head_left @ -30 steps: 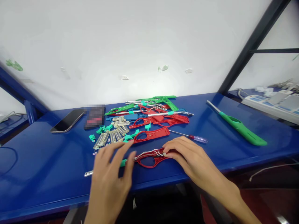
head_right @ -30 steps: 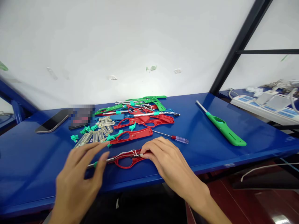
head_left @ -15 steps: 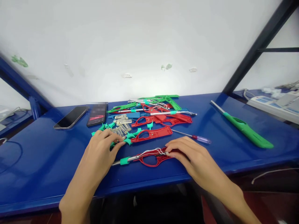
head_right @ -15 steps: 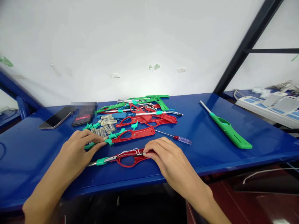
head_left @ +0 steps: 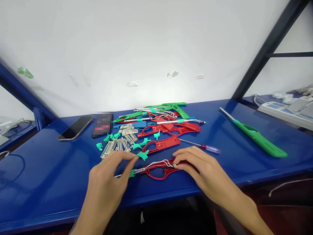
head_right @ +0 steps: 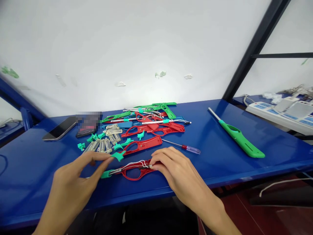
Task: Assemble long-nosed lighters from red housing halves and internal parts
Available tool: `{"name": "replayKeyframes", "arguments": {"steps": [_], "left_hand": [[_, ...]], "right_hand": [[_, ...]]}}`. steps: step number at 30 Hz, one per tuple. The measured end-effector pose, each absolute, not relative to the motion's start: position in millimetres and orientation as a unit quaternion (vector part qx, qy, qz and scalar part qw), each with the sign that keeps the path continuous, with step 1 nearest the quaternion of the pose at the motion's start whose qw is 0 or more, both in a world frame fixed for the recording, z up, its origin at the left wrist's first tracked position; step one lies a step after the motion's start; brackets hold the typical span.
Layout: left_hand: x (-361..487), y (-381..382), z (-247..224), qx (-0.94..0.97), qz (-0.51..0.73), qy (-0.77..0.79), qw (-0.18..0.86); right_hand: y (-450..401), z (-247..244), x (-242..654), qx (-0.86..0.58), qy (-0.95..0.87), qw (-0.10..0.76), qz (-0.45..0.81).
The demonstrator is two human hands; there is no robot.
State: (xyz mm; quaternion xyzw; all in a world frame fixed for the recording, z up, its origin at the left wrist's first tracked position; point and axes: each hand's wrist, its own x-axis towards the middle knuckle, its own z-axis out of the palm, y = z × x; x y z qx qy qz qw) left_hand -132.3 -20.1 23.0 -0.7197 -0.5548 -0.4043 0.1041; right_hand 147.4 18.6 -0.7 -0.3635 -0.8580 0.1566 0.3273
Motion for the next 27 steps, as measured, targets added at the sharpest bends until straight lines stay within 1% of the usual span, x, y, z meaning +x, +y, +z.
{"name": "replayKeyframes", "arguments": {"steps": [3, 9, 19, 27], "left_hand": [[-117, -18, 20, -0.755, -0.411, -0.506, 0.072], [-116, -16, 18, -0.793, -0.398, -0.458, 0.05], [-114, -23, 11, -0.785, -0.4, -0.472, 0.023], [-117, -20, 1, -0.817, -0.363, -0.446, 0.048]], "right_hand": [[19, 1, 147, -0.359, -0.861, 0.326, 0.155], [19, 2, 147, -0.359, -0.859, 0.329, 0.156], [18, 3, 148, -0.364, -0.855, 0.322, 0.18], [18, 2, 147, -0.364, -0.853, 0.329, 0.18]]}}
